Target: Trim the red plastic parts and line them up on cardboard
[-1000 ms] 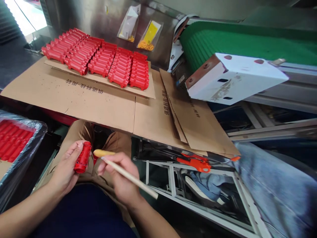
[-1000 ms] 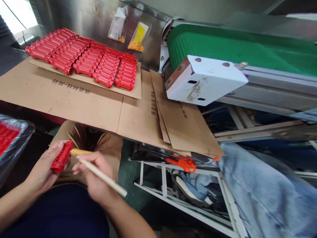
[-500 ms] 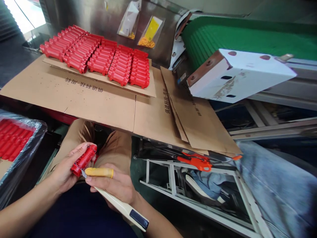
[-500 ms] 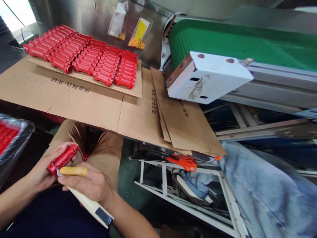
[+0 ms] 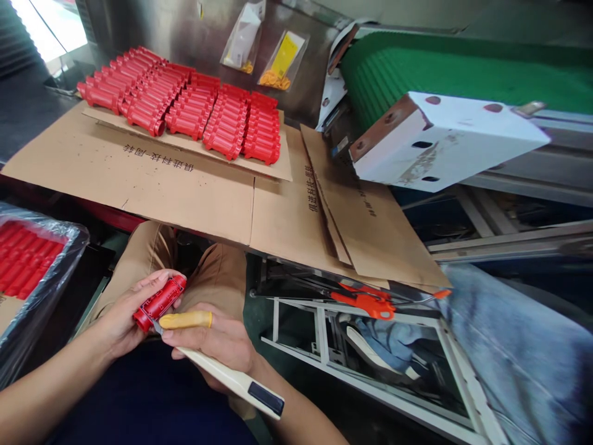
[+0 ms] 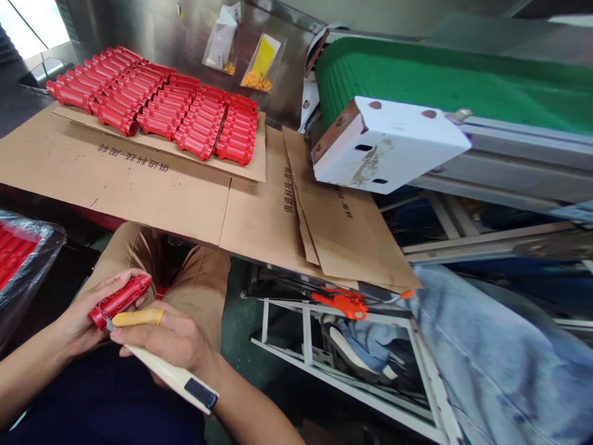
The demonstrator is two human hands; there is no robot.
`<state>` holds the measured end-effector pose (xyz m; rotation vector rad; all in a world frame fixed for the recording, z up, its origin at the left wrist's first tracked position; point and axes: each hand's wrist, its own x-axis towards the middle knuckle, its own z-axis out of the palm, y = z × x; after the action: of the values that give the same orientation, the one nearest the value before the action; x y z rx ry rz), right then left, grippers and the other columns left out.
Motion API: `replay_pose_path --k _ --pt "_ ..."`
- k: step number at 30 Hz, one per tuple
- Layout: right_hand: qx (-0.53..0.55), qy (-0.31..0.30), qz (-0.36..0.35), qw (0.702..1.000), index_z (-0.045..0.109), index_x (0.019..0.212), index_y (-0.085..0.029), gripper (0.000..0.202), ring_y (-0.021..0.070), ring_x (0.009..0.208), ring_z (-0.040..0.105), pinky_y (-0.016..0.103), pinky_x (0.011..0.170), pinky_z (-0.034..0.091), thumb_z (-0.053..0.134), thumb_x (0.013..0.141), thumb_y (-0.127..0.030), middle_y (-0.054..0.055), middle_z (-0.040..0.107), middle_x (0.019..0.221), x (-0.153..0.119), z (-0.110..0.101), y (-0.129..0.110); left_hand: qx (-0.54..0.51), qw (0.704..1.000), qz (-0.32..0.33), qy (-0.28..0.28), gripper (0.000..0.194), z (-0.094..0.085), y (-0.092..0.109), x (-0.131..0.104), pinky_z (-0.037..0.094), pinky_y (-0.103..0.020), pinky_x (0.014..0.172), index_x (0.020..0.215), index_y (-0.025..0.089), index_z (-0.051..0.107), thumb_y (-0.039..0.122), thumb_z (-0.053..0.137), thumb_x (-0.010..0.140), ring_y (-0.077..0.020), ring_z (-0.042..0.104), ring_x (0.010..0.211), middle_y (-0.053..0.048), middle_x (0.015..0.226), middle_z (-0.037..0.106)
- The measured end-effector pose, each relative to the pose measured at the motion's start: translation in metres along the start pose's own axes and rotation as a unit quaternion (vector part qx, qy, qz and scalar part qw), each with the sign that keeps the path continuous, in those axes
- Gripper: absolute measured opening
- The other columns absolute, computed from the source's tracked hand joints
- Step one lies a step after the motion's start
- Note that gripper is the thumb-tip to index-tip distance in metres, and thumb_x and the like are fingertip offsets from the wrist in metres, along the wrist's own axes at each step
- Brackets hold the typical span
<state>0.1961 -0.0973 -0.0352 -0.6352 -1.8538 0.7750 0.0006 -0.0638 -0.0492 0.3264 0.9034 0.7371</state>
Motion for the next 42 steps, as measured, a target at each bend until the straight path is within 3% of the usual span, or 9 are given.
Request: replay_pose_path --k 5,10,13,16,18,20,23,29,42 --pt "-0.021 -0.043 -0.002 0.999 0.073 0.111 -0.014 0.013 0.0181 0.097 0.078 0.029 0.092 0.068 0.062 0.111 -0.02 0.013 0.082 0.109 0.005 -0.004 -0.002 -0.002 1.0 0.002 0.015 0.048 0.0 0.0 0.0 0.061 -0.022 0.066 0.102 0.015 0.084 0.048 0.101 0.072 -0.0168 0.072 0.076 -0.008 0.089 0.078" --pt "-0.094 -0.111 0.032 0.989 0.07 0.125 -0.012 0.024 0.0168 0.089 0.079 0.025 0.084 0.068 0.053 0.115 -0.025 0.01 0.082 0.105 0.015 -0.006 -0.023 0.0 1.0 0.008 0.022 0.048 0.0 -0.001 0.002 0.055 -0.019 0.053 0.104 0.016 0.082 0.047 0.1 0.073 -0.0149 0.07 0.064 -0.008 0.083 0.078" --pt "-0.012 -0.153 -0.021 0.988 0.069 0.121 -0.02 0.021 0.0125 0.099 0.081 0.019 0.091 0.066 0.051 0.117 -0.029 0.004 0.084 0.112 0.013 -0.008 -0.032 -0.004 0.999 0.034 0.028 0.049 0.003 0.0 0.002 0.047 -0.016 0.043 0.106 0.017 0.079 0.051 0.098 0.075 -0.0113 0.062 0.051 -0.007 0.077 0.077" --pt "0.078 -0.052 0.019 0.995 0.07 0.119 -0.023 0.016 0.0121 0.099 0.083 0.021 0.092 0.067 0.055 0.115 -0.029 0.001 0.087 0.104 0.003 -0.007 -0.028 -0.001 0.993 0.112 0.046 0.047 0.004 0.001 0.0 0.053 -0.019 0.048 0.109 0.021 0.076 0.054 0.094 0.08 -0.0112 0.064 0.051 -0.004 0.081 0.078" --pt "0.044 0.071 0.105 0.991 0.073 0.119 -0.024 0.011 0.0155 0.098 0.084 0.026 0.093 0.068 0.066 0.11 -0.028 0.002 0.087 0.101 -0.005 -0.003 -0.022 0.02 0.978 0.198 0.063 0.042 0.002 0.001 -0.001 0.06 -0.022 0.056 0.11 0.024 0.076 0.051 0.092 0.083 -0.0135 0.069 0.06 -0.003 0.084 0.078" --pt "-0.02 0.132 0.153 0.979 0.076 0.119 -0.024 0.013 0.0189 0.104 0.083 0.031 0.096 0.068 0.072 0.106 -0.024 0.005 0.087 0.11 -0.011 0.001 -0.017 0.055 0.953 0.29 0.073 0.037 -0.003 -0.001 -0.002 0.065 -0.025 0.067 0.108 0.025 0.076 0.045 0.094 0.082 -0.0153 0.074 0.071 -0.002 0.088 0.079" --pt "-0.065 0.154 0.121 0.978 0.075 0.125 -0.021 0.02 0.0215 0.108 0.081 0.035 0.097 0.069 0.071 0.105 -0.019 0.01 0.084 0.118 -0.014 0.008 -0.011 0.115 0.917 0.372 0.085 0.031 -0.012 -0.003 -0.003 0.065 -0.023 0.073 0.105 0.026 0.077 0.037 0.095 0.082 -0.0144 0.075 0.076 0.0 0.091 0.079" --pt "-0.101 0.142 0.051 0.983 0.07 0.135 -0.016 0.034 0.0256 0.11 0.078 0.039 0.09 0.071 0.067 0.103 -0.008 0.017 0.08 0.121 -0.013 0.014 -0.009 0.199 0.882 0.414 0.107 0.02 -0.014 -0.006 -0.006 0.062 -0.016 0.073 0.096 0.026 0.076 0.035 0.091 0.086 -0.0123 0.072 0.075 0.002 0.086 0.076" --pt "-0.1 0.15 0.05 0.982 0.072 0.133 -0.015 0.034 0.0259 0.109 0.079 0.039 0.089 0.071 0.068 0.101 -0.006 0.016 0.081 0.12 -0.012 0.015 -0.009 0.209 0.881 0.41 0.108 0.021 -0.017 -0.008 -0.007 0.062 -0.018 0.075 0.099 0.026 0.075 0.033 0.091 0.087 -0.014 0.074 0.08 0.002 0.092 0.078"
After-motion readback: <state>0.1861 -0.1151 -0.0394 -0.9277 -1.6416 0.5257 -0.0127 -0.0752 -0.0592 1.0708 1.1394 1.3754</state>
